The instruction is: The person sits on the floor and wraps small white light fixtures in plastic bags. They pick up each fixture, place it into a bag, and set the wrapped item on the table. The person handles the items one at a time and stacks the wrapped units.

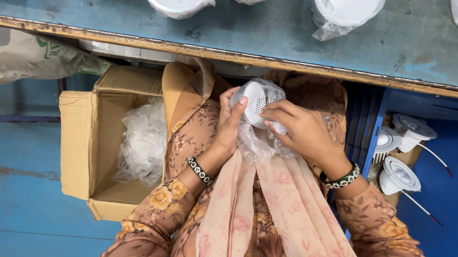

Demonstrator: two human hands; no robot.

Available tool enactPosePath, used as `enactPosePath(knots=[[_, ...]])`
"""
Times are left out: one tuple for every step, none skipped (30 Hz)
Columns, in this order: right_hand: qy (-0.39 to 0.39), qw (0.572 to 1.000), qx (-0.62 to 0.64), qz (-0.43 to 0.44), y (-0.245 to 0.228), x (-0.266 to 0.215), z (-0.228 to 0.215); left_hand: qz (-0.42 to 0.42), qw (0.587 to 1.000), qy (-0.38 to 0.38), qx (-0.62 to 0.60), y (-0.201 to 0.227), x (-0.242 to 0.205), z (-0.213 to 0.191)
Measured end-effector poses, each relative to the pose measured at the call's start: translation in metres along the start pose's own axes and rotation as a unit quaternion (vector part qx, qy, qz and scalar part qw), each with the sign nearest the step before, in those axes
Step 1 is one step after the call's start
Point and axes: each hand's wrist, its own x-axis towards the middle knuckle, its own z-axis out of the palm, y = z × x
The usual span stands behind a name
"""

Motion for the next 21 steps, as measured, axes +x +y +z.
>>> enactPosePath(knots=[[-0.005, 1.000, -0.002, -0.003, 0.000, 0.001, 0.001, 0.001, 1.000, -0.001, 0.012, 0.000, -0.001, 0.001], [-0.009, 1.000, -0.005, -0.005, 0.000, 0.002, 0.003, 0.010, 1.000, -0.006, 0.014, 0.000, -0.001, 0.002], [-0.013, 1.000, -0.007, -0.008, 0.000, 0.002, 0.003, 0.019, 1.000, -0.012, 0.017, -0.001, -0.002, 0.004], [-0.016, 1.000, -0.011, 0.018, 0.001, 0.004, 0.004, 0.030, 0.999, -0.018, 0.020, 0.000, -0.002, 0.005], [-0.020, 0.999, -0.015, 0.043, 0.001, 0.006, 0.006, 0.047, 0.998, -0.017, 0.033, 0.001, -0.003, 0.006], [-0.024, 0.997, -0.018, 0.068, 0.002, 0.007, 0.007, 0.064, 0.997, -0.016, 0.044, 0.001, -0.003, 0.006], [-0.022, 0.996, -0.010, 0.083, 0.002, 0.008, 0.007, 0.081, 0.995, -0.014, 0.056, 0.002, -0.004, 0.006], [-0.021, 0.995, -0.001, 0.097, 0.003, 0.008, 0.008, 0.080, 0.995, -0.014, 0.060, 0.002, -0.004, 0.006], [-0.019, 0.993, 0.007, 0.112, 0.004, 0.008, 0.009, 0.079, 0.995, -0.015, 0.064, 0.003, -0.005, 0.006], [-0.040, 0.992, -0.003, 0.123, 0.004, 0.008, 0.009, 0.079, 0.994, -0.016, 0.068, 0.003, -0.005, 0.006], [-0.061, 0.989, -0.013, 0.134, 0.006, 0.008, 0.010, 0.075, 0.995, -0.011, 0.071, 0.003, -0.005, 0.006], [-0.081, 0.986, -0.023, 0.147, 0.006, 0.007, 0.011, 0.070, 0.995, -0.008, 0.074, 0.003, -0.005, 0.007], [-0.066, 0.992, -0.019, 0.105, 0.007, 0.006, 0.012, 0.065, 0.995, -0.005, 0.077, 0.003, -0.005, 0.008], [-0.052, 0.997, -0.015, 0.063, 0.008, 0.006, 0.013, 0.052, 0.996, -0.010, 0.069, 0.003, -0.005, 0.009], [-0.038, 0.999, -0.011, 0.020, 0.009, 0.006, 0.014, 0.039, 0.997, -0.016, 0.061, 0.003, -0.006, 0.010], [-0.034, 0.999, -0.016, 0.030, 0.009, 0.005, 0.015, 0.027, 0.998, -0.021, 0.053, 0.004, -0.005, 0.010], [-0.030, 0.999, -0.021, 0.041, 0.008, 0.004, 0.018, 0.019, 0.998, -0.038, 0.040, 0.005, -0.005, 0.010], [-0.026, 0.998, -0.026, 0.050, 0.008, 0.003, 0.019, 0.011, 0.998, -0.055, 0.028, 0.006, -0.005, 0.009], [-0.008, 0.998, -0.019, 0.055, 0.009, 0.003, 0.019, 0.003, 0.997, -0.072, 0.015, 0.007, -0.004, 0.008], [0.011, 0.998, -0.012, 0.058, 0.010, 0.002, 0.018, -0.014, 0.998, -0.059, -0.036, 0.007, -0.002, 0.006], [0.029, 0.998, -0.004, 0.062, 0.011, 0.001, 0.018, -0.030, 0.995, -0.046, -0.088, 0.006, 0.001, 0.004]])
